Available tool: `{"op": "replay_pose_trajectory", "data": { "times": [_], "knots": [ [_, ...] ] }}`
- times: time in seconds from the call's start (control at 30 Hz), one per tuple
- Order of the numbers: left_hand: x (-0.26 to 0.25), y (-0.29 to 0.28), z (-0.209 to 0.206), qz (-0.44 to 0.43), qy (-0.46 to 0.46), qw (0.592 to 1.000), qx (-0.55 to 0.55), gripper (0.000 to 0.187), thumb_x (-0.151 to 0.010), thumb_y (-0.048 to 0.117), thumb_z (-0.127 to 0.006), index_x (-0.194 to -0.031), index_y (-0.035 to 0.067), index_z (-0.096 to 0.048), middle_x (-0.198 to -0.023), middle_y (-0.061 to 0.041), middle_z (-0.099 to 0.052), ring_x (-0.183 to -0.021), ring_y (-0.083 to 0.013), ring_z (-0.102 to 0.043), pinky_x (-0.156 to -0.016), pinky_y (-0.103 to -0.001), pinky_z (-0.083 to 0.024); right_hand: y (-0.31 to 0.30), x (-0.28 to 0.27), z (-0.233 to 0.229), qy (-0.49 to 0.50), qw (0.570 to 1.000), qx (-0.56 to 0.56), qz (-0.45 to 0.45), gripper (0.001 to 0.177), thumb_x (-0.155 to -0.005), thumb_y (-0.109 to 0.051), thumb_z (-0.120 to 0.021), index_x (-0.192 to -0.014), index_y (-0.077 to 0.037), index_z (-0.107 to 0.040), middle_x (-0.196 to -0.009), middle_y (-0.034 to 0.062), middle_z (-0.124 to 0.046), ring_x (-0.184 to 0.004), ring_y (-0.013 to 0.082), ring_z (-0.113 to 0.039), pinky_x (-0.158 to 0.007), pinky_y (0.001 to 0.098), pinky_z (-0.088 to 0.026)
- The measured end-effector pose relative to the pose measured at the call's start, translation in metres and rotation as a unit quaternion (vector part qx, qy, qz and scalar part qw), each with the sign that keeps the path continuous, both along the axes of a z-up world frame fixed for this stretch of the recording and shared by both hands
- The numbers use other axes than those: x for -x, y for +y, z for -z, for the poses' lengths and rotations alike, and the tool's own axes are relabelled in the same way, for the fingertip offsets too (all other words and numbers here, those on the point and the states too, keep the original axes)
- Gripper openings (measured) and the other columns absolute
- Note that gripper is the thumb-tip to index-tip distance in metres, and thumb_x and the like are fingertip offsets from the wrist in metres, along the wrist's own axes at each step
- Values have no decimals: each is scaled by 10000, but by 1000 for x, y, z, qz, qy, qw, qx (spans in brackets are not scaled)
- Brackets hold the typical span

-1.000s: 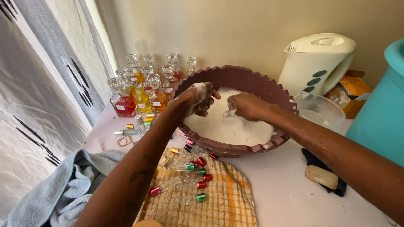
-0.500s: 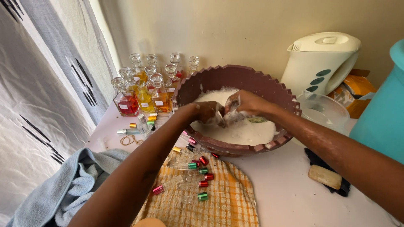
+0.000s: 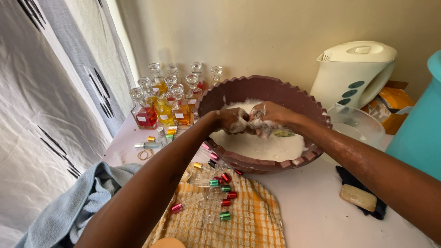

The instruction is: The person washes small perfume bottles in a basin filled with soapy water. The person scrubs the bottles with a sponge, rinses them in the water, and sets them aside near a collection of larger perfume bottles.

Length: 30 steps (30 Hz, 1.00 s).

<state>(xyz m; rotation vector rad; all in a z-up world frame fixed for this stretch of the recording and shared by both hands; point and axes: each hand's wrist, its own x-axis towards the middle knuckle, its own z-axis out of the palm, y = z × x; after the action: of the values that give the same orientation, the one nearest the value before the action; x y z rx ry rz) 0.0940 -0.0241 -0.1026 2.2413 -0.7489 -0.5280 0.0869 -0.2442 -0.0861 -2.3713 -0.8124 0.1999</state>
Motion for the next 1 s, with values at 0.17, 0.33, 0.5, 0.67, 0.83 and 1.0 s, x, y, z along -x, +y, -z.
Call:
{"op": "replay_pose_trajectory", "data": {
  "times": [0.17,0.33,0.5,0.67,0.83,1.0],
  "knots": [
    [23,8,-26,30,-43,996,-68,247,-903,324,-644,-837,132,-785,-682,-43,-674,-712,-191,-673,-684,-324,-544,-25,-57,27,76,994,-74,-5,667,-882,14,-690,-1500,181,-500,-1516,463,-473,-1434,610,-418,-1141,726,-380],
    [12,6,-9,60,-79,990,-97,271,-876,255,-581,-869,90,-796,-721,-115,-712,-743,-221,-706,-715,-362,-590,-20,-53,37,75,996,-43,-8,704,-905,-37,-740,-1540,132,-488,-1593,393,-435,-1505,538,-368,-1233,652,-306],
    [22,7,-30,182,-226,923,-253,238,-879,158,-653,-961,-19,-790,-866,-222,-777,-805,-318,-747,-770,-377,-607,-38,-107,74,106,991,-82,25,773,-899,-58,-784,-1579,103,-454,-1616,355,-435,-1524,503,-360,-1239,617,-338],
    [71,11,-72,2,23,991,-131,344,-888,192,-499,-1048,98,-789,-784,-128,-766,-704,-210,-713,-611,-345,-582,-36,-70,46,120,976,-161,-80,361,-789,-28,-769,-1143,35,-796,-1103,175,-774,-1055,284,-669,-897,478,-568],
    [30,11,-39,34,28,986,-161,424,-897,202,-450,-1150,92,-772,-894,-113,-789,-828,-242,-728,-761,-375,-595,-30,-32,21,180,970,-148,72,296,-843,-30,-763,-1135,-10,-807,-1050,211,-766,-802,364,-778,-517,516,-620],
    [43,14,-50,34,65,986,-148,421,-869,223,-414,-1001,95,-792,-785,-108,-739,-711,-227,-667,-614,-343,-552,6,67,-58,147,977,-105,117,271,-820,-62,-732,-1063,-35,-848,-1033,177,-809,-891,284,-765,-669,448,-607]
  ]
}}
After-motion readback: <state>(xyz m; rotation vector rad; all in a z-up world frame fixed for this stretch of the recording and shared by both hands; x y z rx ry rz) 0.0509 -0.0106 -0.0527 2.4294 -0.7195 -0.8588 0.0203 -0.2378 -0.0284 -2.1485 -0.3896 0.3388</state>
